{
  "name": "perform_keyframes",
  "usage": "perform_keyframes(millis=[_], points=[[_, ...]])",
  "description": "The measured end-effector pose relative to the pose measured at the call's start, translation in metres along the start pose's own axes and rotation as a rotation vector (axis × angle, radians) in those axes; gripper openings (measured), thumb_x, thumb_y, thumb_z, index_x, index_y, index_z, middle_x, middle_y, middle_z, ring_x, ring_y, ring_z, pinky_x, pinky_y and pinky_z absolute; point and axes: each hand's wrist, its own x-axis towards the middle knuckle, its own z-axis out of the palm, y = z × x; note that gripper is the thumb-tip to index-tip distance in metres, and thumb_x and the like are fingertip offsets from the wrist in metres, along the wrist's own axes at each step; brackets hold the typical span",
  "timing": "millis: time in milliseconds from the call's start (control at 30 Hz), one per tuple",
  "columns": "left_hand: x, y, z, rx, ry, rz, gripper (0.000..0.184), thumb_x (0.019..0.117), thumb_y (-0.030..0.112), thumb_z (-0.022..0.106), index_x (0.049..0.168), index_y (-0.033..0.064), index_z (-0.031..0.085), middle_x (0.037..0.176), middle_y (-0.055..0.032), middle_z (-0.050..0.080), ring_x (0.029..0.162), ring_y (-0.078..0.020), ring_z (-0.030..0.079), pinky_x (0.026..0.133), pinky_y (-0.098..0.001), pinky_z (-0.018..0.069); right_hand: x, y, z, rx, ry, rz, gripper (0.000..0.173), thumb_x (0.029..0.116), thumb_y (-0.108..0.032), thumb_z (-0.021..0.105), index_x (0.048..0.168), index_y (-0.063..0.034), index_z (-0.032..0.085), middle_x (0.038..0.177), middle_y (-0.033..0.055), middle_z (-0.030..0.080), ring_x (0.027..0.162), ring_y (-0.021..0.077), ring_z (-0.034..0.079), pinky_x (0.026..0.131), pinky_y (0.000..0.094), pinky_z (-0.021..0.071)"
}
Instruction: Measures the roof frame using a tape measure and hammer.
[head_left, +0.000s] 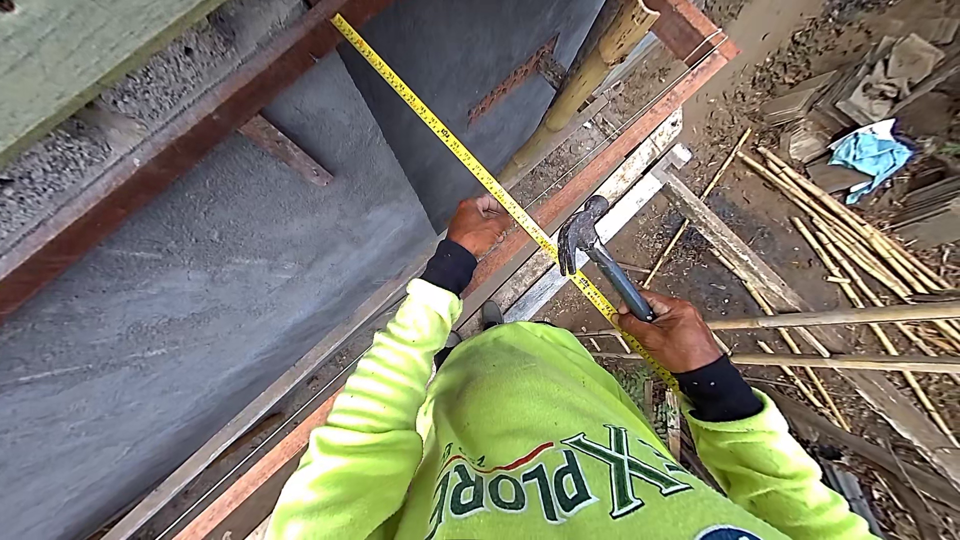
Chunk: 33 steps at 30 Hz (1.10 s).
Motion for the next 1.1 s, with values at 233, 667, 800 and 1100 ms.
perform_keyframes(millis=[233,667,800,1100], points=[[0.0020,0.0039,-0.0005,-0.029,-0.026,-0.037,0.019,0.0997,0.017,0.068,0.109,0.0008,0.066,0.086,-0.0052,0.073,0.057,-0.0047,0.057,0.050,-0.0209,0.0424,-0.0004,-0.0006,-0.0013,-0.035,0.012,-0.004,0.018,0.0853,-0.024,0.069,0.095,-0.0099,0.073,0.073,0.0001,0.064,0.063,0.0086,0.056,0.059,0.0359,0.0461],[0.0008,0.0048,-0.0005,-0.027,-0.036,-0.044,0.018,0.0988,0.012,0.069,0.112,0.0011,0.064,0.088,-0.0063,0.073,0.058,-0.0043,0.057,0.050,-0.0202,0.0424,0.0007,-0.0015,-0.0030,-0.031,0.003,-0.007,0.016,0.0853,-0.025,0.069,0.094,-0.0108,0.072,0.073,-0.0008,0.063,0.062,0.0072,0.055,0.060,0.0344,0.0457],[0.0015,0.0056,-0.0004,-0.026,-0.029,-0.041,0.018,0.0986,0.012,0.069,0.112,0.0015,0.065,0.087,-0.0058,0.073,0.057,-0.0045,0.057,0.049,-0.0203,0.0418,0.0017,0.0001,-0.0029,-0.036,0.003,-0.004,0.017,0.0850,-0.025,0.068,0.094,-0.0109,0.073,0.073,-0.0007,0.064,0.063,0.0079,0.056,0.060,0.0353,0.0463],[0.0021,0.0010,0.0023,-0.032,-0.005,-0.019,0.017,0.0996,0.012,0.068,0.111,0.0002,0.064,0.086,-0.0065,0.072,0.059,-0.0060,0.058,0.051,-0.0215,0.0446,0.0040,-0.0030,-0.0008,-0.028,-0.012,0.002,0.016,0.0861,-0.023,0.070,0.093,-0.0091,0.073,0.072,0.0012,0.064,0.063,0.0115,0.058,0.061,0.0386,0.0480]])
